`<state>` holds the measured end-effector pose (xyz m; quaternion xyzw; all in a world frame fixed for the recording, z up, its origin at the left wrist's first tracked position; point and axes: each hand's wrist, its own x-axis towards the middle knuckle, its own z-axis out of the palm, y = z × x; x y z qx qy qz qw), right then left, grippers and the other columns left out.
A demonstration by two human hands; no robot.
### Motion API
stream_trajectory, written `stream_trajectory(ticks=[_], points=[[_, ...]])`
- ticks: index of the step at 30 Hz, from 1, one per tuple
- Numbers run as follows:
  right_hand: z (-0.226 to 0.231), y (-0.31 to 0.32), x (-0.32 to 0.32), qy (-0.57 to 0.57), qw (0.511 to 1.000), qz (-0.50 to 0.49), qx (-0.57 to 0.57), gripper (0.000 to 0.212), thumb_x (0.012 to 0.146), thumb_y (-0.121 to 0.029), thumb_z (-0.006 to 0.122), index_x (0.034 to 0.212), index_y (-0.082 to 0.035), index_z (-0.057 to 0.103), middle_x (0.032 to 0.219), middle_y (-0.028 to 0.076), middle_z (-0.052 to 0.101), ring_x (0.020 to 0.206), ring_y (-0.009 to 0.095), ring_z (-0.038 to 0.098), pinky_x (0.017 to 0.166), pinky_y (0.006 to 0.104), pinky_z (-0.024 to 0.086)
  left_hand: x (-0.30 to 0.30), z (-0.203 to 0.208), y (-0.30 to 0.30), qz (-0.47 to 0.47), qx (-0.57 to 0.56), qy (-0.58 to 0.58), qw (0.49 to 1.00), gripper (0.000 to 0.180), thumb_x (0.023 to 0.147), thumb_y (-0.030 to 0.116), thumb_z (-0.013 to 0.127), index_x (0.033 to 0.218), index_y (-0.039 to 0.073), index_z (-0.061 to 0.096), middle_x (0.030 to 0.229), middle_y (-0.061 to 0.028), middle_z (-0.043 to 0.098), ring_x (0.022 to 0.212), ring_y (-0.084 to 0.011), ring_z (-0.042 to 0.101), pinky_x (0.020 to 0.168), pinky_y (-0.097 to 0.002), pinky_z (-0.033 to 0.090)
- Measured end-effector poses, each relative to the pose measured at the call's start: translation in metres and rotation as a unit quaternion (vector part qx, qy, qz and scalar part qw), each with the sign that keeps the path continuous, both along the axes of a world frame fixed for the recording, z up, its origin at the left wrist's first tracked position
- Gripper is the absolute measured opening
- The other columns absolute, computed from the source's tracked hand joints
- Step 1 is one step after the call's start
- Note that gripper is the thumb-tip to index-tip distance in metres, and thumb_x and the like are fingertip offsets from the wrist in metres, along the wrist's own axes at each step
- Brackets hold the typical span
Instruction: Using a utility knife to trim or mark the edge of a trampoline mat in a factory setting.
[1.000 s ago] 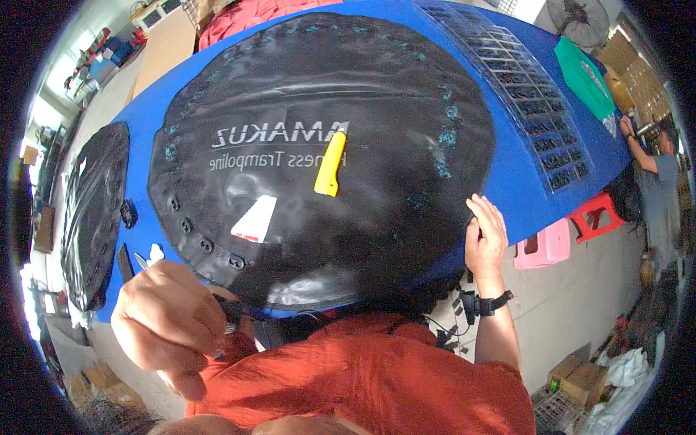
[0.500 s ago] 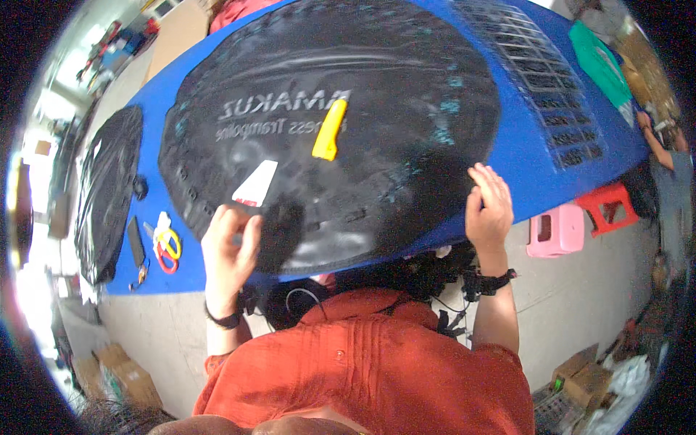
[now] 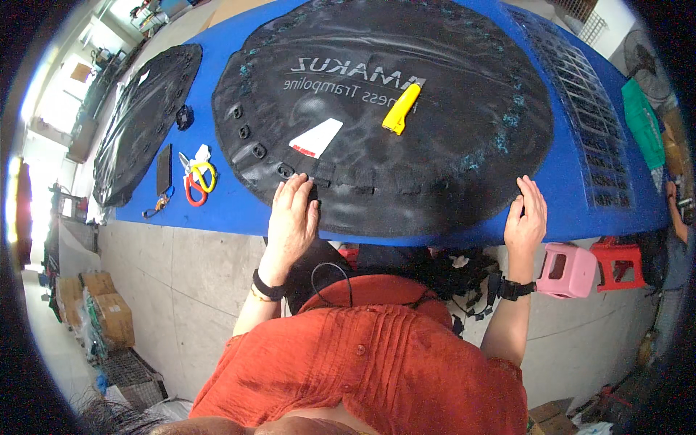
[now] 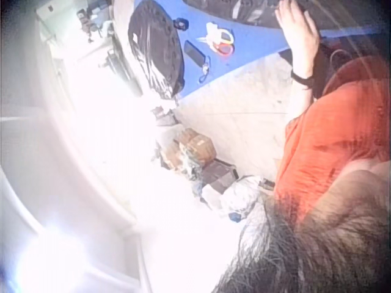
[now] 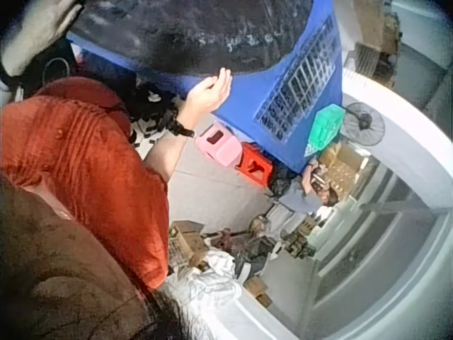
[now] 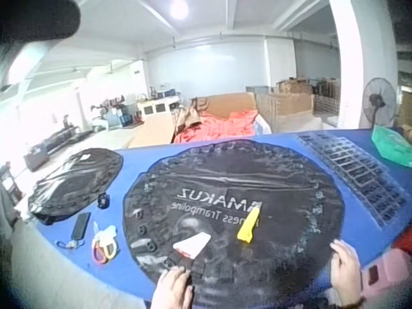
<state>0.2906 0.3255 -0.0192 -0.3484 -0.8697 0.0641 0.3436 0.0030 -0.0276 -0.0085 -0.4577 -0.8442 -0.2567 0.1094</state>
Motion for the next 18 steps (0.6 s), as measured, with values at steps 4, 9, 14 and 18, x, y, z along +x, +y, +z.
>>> stream_trajectory(ticks=[4,9,14,18], points=[[0.002,-0.003,0.001,-0.009,0.999,-0.021,-0.022,0.037,0.100,-0.007,0.056,0.133,-0.010,0.072,0.143,0.009,0.068,0.135,0.031,0.061,0.117,0.0435,0.045,-0.001,-0.006,0.001,0.004,0.009,0.012,1.000,0.040,0.099,0.014,0.064,0.135,-0.002,0.062,0.142,-0.0211,0.061,0.140,-0.0384,0.054,0.122,-0.0540,0.037],[-0.003,-0.001,0.001,-0.015,0.999,-0.027,-0.018,0.038,0.100,-0.008,0.055,0.134,-0.011,0.071,0.144,0.009,0.068,0.136,0.031,0.061,0.118,0.0432,0.044,-0.001,-0.009,0.000,0.006,0.025,0.023,0.999,0.040,0.097,0.013,0.064,0.135,-0.002,0.063,0.141,-0.0206,0.062,0.139,-0.0375,0.055,0.122,-0.0541,0.037],[-0.005,0.003,0.002,-0.018,1.000,-0.019,-0.013,0.037,0.101,-0.008,0.055,0.134,-0.011,0.071,0.144,0.008,0.068,0.136,0.031,0.060,0.118,0.0433,0.045,0.001,-0.008,0.002,0.014,0.037,0.008,0.999,0.047,0.096,0.012,0.065,0.141,0.001,0.059,0.144,-0.0189,0.061,0.140,-0.0366,0.054,0.122,-0.0542,0.037],[-0.007,0.005,0.002,-0.009,1.000,-0.012,-0.009,0.036,0.101,-0.009,0.055,0.133,-0.011,0.071,0.143,0.008,0.068,0.136,0.031,0.061,0.117,0.0434,0.045,0.003,-0.007,0.004,0.001,-0.006,0.014,1.000,0.064,0.091,0.007,0.064,0.154,0.009,0.051,0.153,-0.0143,0.054,0.144,-0.0370,0.049,0.124,-0.0556,0.033]])
